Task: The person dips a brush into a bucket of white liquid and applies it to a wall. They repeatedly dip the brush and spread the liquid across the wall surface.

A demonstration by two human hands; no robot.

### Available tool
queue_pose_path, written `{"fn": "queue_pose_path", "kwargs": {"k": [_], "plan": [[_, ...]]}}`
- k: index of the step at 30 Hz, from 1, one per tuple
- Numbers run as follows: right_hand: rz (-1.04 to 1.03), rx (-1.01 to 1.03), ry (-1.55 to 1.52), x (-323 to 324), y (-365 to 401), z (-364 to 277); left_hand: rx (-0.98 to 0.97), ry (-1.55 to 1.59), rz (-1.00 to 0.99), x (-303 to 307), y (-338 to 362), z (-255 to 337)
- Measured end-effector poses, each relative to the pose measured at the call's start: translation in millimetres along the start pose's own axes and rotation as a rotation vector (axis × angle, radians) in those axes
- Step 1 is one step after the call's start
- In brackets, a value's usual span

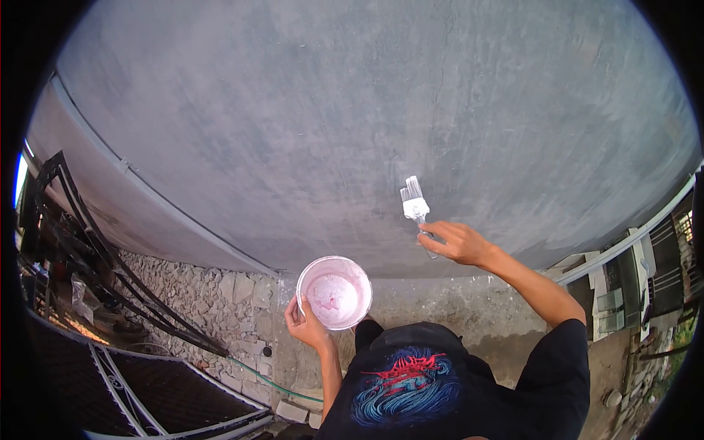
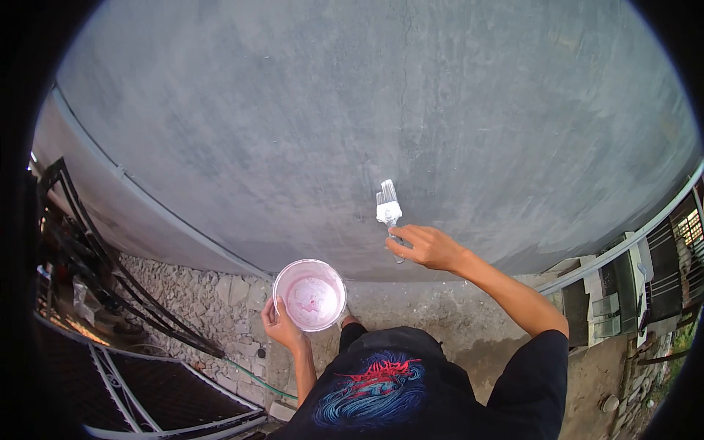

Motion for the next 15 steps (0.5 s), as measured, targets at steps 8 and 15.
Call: {"fn": "queue_pose_path", "kwargs": {"k": [8,15], "plan": [[0.399,0.184,0.27,173.7,-113.9,2.6,0.015,0.015,-0.042,-8.7,7.1,1.0],[0.319,0.171,0.244,102.6,-83.8,0.0,0.023,0.025,-0.019,-2.2,13.0,-7.0]]}}
Point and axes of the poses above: each hand's wrist, its own y-axis away from the middle knuckle, its own x-axis out of the back of the hand, z = x × y, the point moved 6 cm from there along -y, towards the middle knuckle, and after that the axes turned 10 degrees about -y, right-handed, at the moved point
